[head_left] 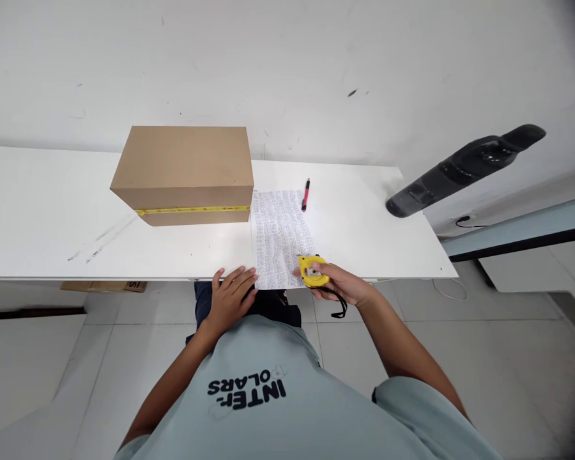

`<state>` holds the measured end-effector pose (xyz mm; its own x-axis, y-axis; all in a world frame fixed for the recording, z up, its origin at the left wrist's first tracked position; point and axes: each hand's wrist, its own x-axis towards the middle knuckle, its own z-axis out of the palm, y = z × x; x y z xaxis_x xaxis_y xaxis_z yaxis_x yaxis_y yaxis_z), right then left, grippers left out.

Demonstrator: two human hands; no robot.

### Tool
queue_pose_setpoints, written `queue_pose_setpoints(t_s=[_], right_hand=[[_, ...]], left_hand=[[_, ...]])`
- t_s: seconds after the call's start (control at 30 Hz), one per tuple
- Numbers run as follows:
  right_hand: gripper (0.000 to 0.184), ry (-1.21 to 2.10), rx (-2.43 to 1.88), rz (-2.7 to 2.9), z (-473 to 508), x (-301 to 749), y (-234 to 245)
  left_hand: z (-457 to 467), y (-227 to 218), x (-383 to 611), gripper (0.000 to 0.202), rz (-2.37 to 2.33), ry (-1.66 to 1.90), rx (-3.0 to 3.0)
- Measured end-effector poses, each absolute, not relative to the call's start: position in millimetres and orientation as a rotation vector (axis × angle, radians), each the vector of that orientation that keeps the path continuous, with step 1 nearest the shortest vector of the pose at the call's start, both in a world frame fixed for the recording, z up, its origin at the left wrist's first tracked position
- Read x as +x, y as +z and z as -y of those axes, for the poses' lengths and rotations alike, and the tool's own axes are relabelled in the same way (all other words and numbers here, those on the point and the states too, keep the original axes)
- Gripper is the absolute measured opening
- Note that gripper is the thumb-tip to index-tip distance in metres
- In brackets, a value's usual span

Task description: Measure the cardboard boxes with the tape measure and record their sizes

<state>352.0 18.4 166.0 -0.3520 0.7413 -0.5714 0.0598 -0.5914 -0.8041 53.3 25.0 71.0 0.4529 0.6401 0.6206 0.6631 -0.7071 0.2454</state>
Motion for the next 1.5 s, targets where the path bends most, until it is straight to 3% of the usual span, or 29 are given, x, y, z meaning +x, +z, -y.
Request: queue_pose_setpoints(t_s=[0.17,1.0,1.27,1.5], right_hand=[[0.060,1.800,-1.477,1.001,-20,357,166],[0.057,1.725,-1.450,0.949,-15,350,152],[0.042,1.611,-1.572,1.122,-7,334,151],[0.034,1.637,-1.398,1.394,12,284,137]], left_hand=[[-24,69,52,0.036,1.204,-1.096,-2.656],[-23,72,52,0.037,1.225,-1.066,-2.668],[-23,68,51,0.038,1.243,-1.067,-2.671],[-24,69,51,0.039,1.230,-1.057,-2.690]])
